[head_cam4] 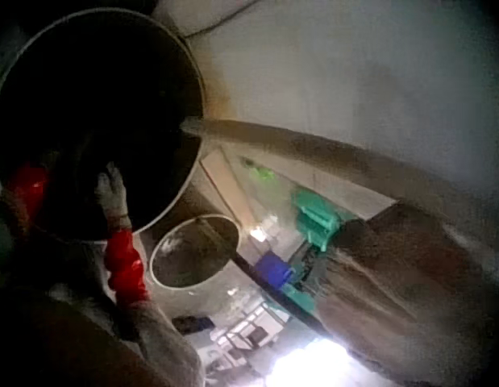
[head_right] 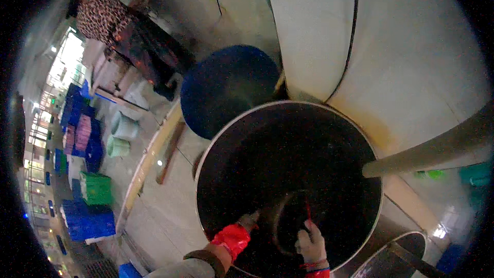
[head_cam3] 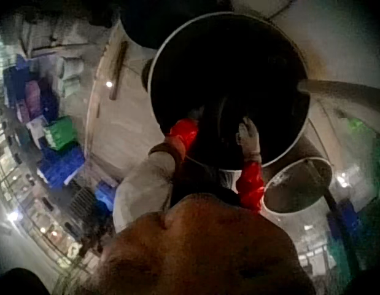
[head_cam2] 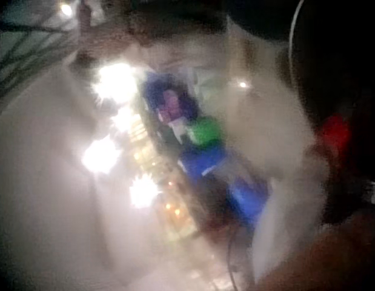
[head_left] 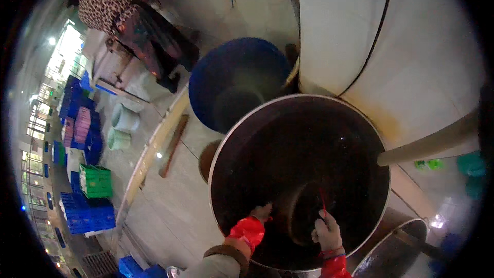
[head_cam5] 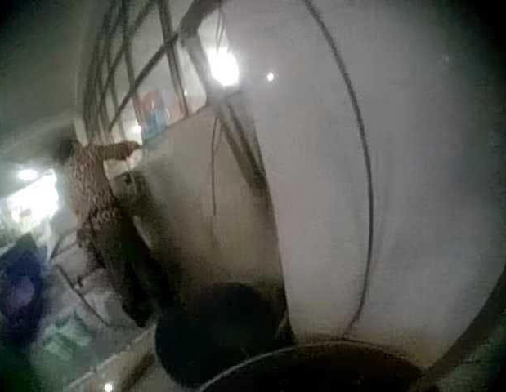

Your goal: The person scoops a dark substance from a large metal vat using a sieve and then rinses the sieve in an adjacent vat containing clear water.

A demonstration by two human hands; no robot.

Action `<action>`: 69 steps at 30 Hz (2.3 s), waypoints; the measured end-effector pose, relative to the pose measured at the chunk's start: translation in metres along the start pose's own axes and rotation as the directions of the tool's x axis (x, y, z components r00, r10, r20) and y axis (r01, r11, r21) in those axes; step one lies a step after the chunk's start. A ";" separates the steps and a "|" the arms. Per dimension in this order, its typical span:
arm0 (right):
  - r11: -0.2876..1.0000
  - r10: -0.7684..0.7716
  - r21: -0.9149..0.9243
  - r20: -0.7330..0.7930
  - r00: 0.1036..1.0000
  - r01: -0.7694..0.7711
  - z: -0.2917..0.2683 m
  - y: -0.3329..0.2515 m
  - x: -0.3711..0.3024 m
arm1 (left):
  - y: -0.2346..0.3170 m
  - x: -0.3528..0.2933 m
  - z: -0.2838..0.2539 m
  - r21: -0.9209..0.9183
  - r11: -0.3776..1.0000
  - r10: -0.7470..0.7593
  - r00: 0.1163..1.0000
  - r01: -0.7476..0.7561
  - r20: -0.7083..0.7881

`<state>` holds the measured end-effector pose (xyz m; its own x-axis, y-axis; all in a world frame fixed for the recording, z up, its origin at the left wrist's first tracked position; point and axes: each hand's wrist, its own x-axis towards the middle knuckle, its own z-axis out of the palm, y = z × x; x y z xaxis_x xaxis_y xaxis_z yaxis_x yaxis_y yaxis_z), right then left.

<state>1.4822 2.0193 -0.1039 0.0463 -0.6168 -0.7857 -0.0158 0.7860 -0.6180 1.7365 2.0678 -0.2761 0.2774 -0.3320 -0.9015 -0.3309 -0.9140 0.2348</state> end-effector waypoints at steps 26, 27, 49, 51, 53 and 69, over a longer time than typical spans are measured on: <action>0.753 -0.641 -0.322 -0.159 0.751 0.574 0.010 -0.101 -0.380 | 0.030 -0.241 -0.051 -0.607 0.527 0.847 0.425 -0.595 0.318; 0.732 -0.675 -0.285 -0.183 0.715 0.619 0.001 -0.095 -0.387 | 0.026 -0.226 -0.038 -0.337 0.466 0.872 0.359 -0.818 0.333; 0.855 -0.328 0.139 -0.600 0.730 0.500 -0.240 0.050 -0.323 | 0.154 -0.392 0.120 0.273 0.240 0.839 0.340 -0.932 0.424; 0.897 -0.362 -0.023 -0.610 0.705 0.441 -0.250 0.065 -0.322 | 0.176 -0.431 0.112 0.264 0.140 0.868 0.247 -0.954 0.430; 0.895 -0.226 0.183 -0.599 0.768 0.406 -0.245 0.074 -0.316 | 0.184 -0.437 0.103 0.184 -0.023 0.920 0.051 -0.983 0.388; 0.959 -0.272 0.137 0.187 0.944 0.249 0.034 -0.043 -0.099 | 0.041 -0.211 -0.148 0.147 0.540 0.749 0.394 -0.828 -0.533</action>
<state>1.5118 2.0483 0.0014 0.2351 -0.7885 -0.5684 0.1336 0.6054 -0.7846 1.7981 2.0661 -0.0227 0.3422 -0.9395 0.0148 -0.5416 -0.1844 0.8201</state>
